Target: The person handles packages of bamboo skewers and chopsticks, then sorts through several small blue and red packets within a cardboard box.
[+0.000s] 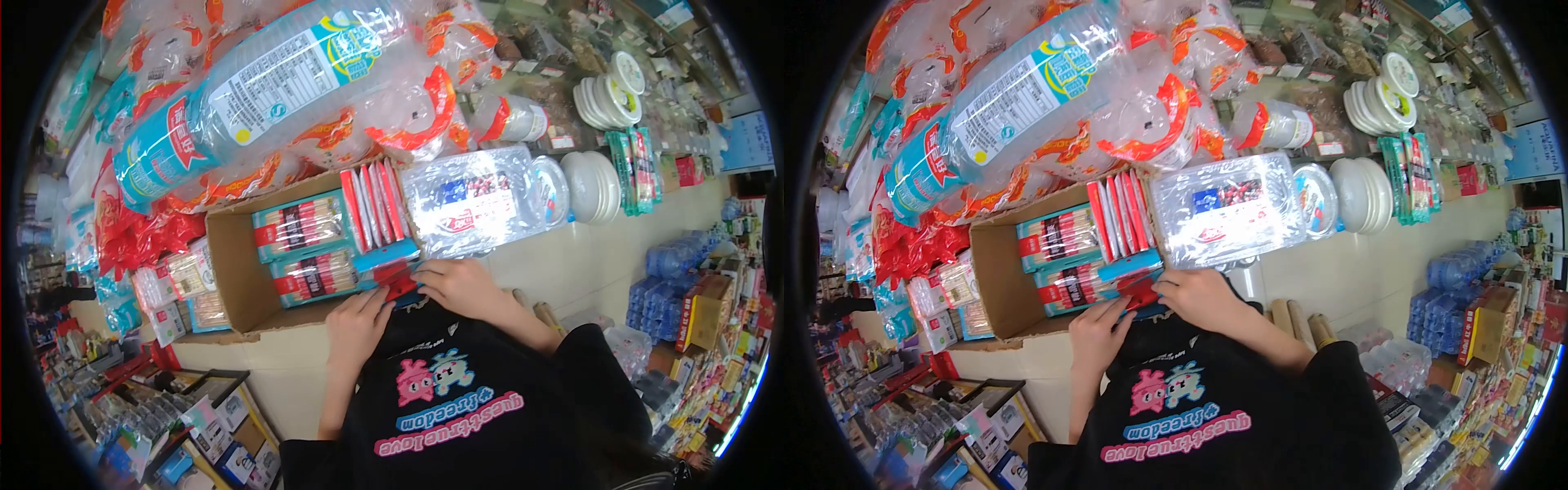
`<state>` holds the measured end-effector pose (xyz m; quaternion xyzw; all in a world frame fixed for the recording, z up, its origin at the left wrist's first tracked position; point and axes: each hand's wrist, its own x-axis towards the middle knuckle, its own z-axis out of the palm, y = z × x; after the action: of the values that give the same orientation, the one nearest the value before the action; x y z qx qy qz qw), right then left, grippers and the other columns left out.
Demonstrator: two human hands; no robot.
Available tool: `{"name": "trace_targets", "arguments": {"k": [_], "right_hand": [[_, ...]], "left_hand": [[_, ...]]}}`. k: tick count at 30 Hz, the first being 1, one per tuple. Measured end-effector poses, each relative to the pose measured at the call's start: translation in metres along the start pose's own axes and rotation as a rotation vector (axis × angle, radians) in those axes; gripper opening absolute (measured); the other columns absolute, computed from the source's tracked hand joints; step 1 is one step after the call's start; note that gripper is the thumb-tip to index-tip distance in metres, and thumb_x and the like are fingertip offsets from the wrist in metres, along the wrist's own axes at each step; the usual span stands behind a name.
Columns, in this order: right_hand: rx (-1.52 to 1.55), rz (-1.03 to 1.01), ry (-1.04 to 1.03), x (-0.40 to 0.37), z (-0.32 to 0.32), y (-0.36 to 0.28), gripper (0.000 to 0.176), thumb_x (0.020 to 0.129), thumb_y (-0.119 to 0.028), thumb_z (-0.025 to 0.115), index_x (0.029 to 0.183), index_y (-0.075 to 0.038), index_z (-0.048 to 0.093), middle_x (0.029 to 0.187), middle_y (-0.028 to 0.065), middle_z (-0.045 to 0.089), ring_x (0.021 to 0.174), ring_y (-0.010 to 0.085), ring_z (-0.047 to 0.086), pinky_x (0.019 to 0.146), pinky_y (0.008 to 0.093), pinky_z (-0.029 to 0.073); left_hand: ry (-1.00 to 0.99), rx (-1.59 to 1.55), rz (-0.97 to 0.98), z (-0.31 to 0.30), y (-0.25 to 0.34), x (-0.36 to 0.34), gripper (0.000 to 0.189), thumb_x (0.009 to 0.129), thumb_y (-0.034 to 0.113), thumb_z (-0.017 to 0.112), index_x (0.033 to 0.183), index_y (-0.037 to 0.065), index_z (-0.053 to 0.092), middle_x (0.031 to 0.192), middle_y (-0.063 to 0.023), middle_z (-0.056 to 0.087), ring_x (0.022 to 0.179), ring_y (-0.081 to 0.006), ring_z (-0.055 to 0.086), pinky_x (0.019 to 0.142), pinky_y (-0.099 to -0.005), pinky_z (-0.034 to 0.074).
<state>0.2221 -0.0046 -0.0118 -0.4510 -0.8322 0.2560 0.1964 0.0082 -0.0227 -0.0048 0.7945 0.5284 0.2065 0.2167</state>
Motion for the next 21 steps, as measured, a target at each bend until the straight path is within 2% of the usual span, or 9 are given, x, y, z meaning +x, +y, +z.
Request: {"name": "trace_targets", "arguments": {"k": [6,9,13,18,21], "right_hand": [[0.0,0.049,-0.05,0.002,-0.002,-0.005,0.018,0.078,-0.021,0.067,0.093,-0.009,0.067,0.089,0.0037,0.061,0.07,0.0238,0.063,0.062,0.0339,0.051],[0.047,-0.004,-0.007,0.003,0.0,-0.001,0.017,0.077,-0.017,0.066,0.091,-0.007,0.066,0.086,0.0055,0.06,0.07,0.0243,0.063,0.061,0.0351,0.052],[0.055,0.083,-0.064,0.006,-0.005,-0.005,0.018,0.079,-0.018,0.066,0.094,-0.008,0.066,0.089,0.0058,0.062,0.074,0.0273,0.063,0.064,0.037,0.051],[0.071,0.083,-0.091,0.004,-0.002,-0.002,0.018,0.078,-0.018,0.066,0.093,-0.008,0.066,0.086,0.0066,0.061,0.072,0.0281,0.062,0.064,0.0379,0.05],[0.058,0.078,-0.097,0.003,0.0,-0.002,0.016,0.078,-0.017,0.066,0.091,-0.008,0.066,0.083,0.0066,0.06,0.07,0.028,0.061,0.062,0.0384,0.05]], "left_hand": [[-0.058,-0.006,-0.006,-0.006,0.001,0.003,0.024,0.072,0.019,0.073,0.092,0.007,0.069,0.084,-0.0059,0.066,0.07,-0.0243,0.064,0.061,-0.0338,0.051],[-0.024,0.004,0.043,-0.003,-0.002,0.003,0.019,0.073,0.018,0.071,0.089,0.007,0.066,0.081,-0.0042,0.063,0.068,-0.0232,0.063,0.058,-0.0337,0.05],[0.005,-0.032,0.024,-0.003,0.001,0.003,0.018,0.074,0.015,0.07,0.089,0.007,0.067,0.079,-0.0054,0.062,0.065,-0.0249,0.062,0.056,-0.0342,0.049],[0.026,-0.061,0.004,0.001,0.001,0.001,0.016,0.073,0.014,0.071,0.087,0.007,0.068,0.08,-0.0061,0.064,0.064,-0.026,0.062,0.056,-0.0339,0.049],[0.07,-0.092,0.035,0.004,-0.001,0.001,0.011,0.075,0.013,0.069,0.084,0.009,0.065,0.074,-0.0057,0.059,0.058,-0.0267,0.06,0.051,-0.0361,0.047]]}}
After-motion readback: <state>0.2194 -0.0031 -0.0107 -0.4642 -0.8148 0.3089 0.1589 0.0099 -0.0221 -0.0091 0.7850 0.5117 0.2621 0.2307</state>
